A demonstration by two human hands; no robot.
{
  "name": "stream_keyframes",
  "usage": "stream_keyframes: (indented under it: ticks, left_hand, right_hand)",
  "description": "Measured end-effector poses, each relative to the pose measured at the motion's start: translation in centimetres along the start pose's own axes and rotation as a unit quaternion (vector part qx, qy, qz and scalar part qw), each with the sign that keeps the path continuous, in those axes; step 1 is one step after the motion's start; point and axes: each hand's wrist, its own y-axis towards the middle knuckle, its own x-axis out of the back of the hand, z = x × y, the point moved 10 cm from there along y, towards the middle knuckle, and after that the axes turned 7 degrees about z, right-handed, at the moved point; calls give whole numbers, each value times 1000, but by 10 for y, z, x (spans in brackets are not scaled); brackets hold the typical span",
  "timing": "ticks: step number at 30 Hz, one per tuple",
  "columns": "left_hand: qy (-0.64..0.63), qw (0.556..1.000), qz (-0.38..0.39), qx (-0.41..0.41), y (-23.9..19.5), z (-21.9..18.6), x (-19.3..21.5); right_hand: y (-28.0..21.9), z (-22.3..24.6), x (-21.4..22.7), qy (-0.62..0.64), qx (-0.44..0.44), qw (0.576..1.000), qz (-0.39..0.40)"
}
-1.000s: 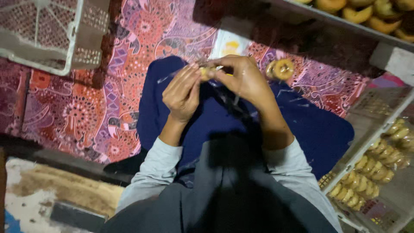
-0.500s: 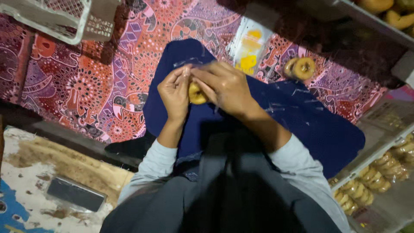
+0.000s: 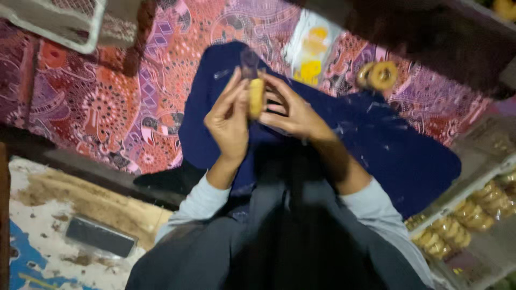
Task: The person sits on the floor and repeatedly picks donuts from a metal tray, places each into a clear plastic bag, and seals the bag. The packaged donuts are then placed into a white plastic crate.
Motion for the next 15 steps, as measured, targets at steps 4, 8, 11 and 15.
stream_keyframes:
  ticks: [4, 8, 11, 15]
  left_hand:
    - [-18, 996, -70, 52, -2, 29, 22]
    - [-307, 896, 36, 319, -18, 118, 2]
    - [-239, 921, 74, 298, -24, 133, 1]
    - [-130, 963, 118, 205, -9, 118, -12]
  right_hand:
    - [5, -77, -2, 121, -50, 991, 11]
    - [15, -67, 5, 16, 54, 998, 7]
    - [2, -65, 23, -91, -4, 986, -140]
    - [-10, -38, 26, -191, 27, 954, -228]
